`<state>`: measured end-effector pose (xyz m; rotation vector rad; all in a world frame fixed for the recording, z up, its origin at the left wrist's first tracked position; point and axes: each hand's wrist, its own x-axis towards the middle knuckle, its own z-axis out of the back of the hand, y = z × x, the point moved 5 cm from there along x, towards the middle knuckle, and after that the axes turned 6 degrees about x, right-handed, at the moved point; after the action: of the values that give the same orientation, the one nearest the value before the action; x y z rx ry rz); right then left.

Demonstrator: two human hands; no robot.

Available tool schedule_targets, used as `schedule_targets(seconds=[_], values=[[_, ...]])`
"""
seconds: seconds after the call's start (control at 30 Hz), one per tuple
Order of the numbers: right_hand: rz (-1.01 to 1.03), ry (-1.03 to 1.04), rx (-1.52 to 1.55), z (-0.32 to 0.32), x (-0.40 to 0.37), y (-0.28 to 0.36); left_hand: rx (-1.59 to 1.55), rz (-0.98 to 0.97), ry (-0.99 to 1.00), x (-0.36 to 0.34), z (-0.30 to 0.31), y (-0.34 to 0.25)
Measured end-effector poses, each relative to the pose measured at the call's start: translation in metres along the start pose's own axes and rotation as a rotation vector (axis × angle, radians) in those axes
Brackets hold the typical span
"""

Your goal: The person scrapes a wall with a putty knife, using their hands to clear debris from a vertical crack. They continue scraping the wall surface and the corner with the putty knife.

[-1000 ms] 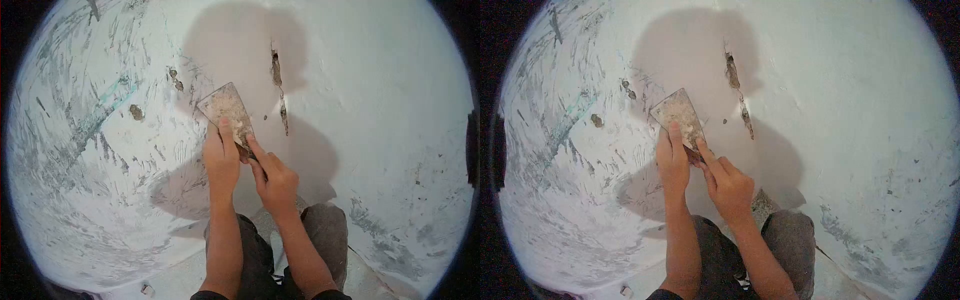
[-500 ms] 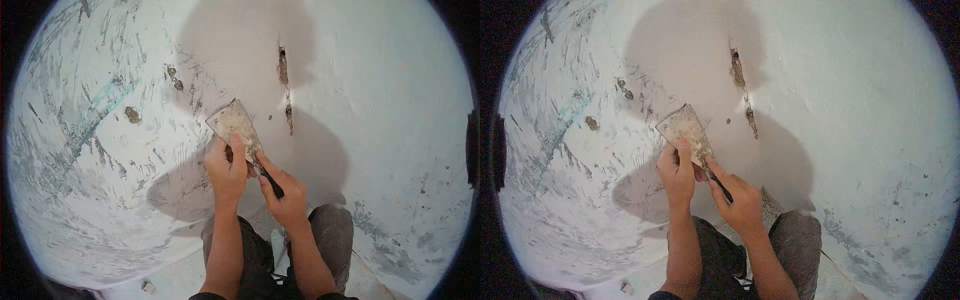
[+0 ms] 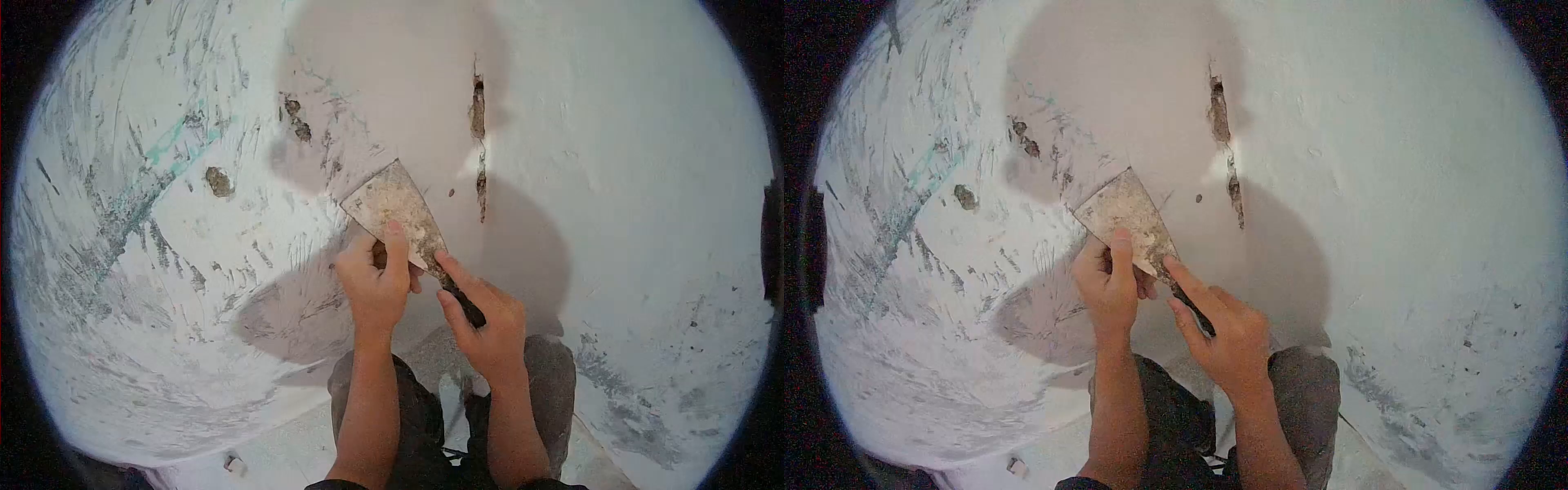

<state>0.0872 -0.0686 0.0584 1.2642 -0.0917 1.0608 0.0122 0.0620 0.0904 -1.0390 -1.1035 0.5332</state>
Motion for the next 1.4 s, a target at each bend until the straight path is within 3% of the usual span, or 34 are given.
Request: schedule_targets(seconds=[0.07,0.3,0.37,0.8,0.97,1.3,1.4], values=[[0.134,-0.16,0.112,0.001,0.001,0.004,-0.016,-0.007,0.025,0.0,0.0,0.004],[0.106,-0.152,0.141,0.0,-0.002,0.007,-0.056,0.009,0.01,0.0,0.001,-0.003],[-0.01,-0.097,0.138,0.002,-0.001,0.008,-0.032,0.007,0.02,-0.001,0.001,-0.001],[0.026,-0.109,0.121,0.004,0.001,0.008,-0.079,0.015,0.05,0.001,0.002,-0.006],[-0.011,-0.091,0.058,0.011,0.005,0.006,-0.107,0.115,0.155,0.001,-0.002,0.002],[0.109,-0.157,-0.108,0.013,0.009,0.001,-0.189,0.101,0.2,0.003,-0.005,0.007],[0.172,-0.286,0.053,-0.002,0.001,-0.005,-0.156,0.09,0.196,-0.001,-0.005,0.005]])
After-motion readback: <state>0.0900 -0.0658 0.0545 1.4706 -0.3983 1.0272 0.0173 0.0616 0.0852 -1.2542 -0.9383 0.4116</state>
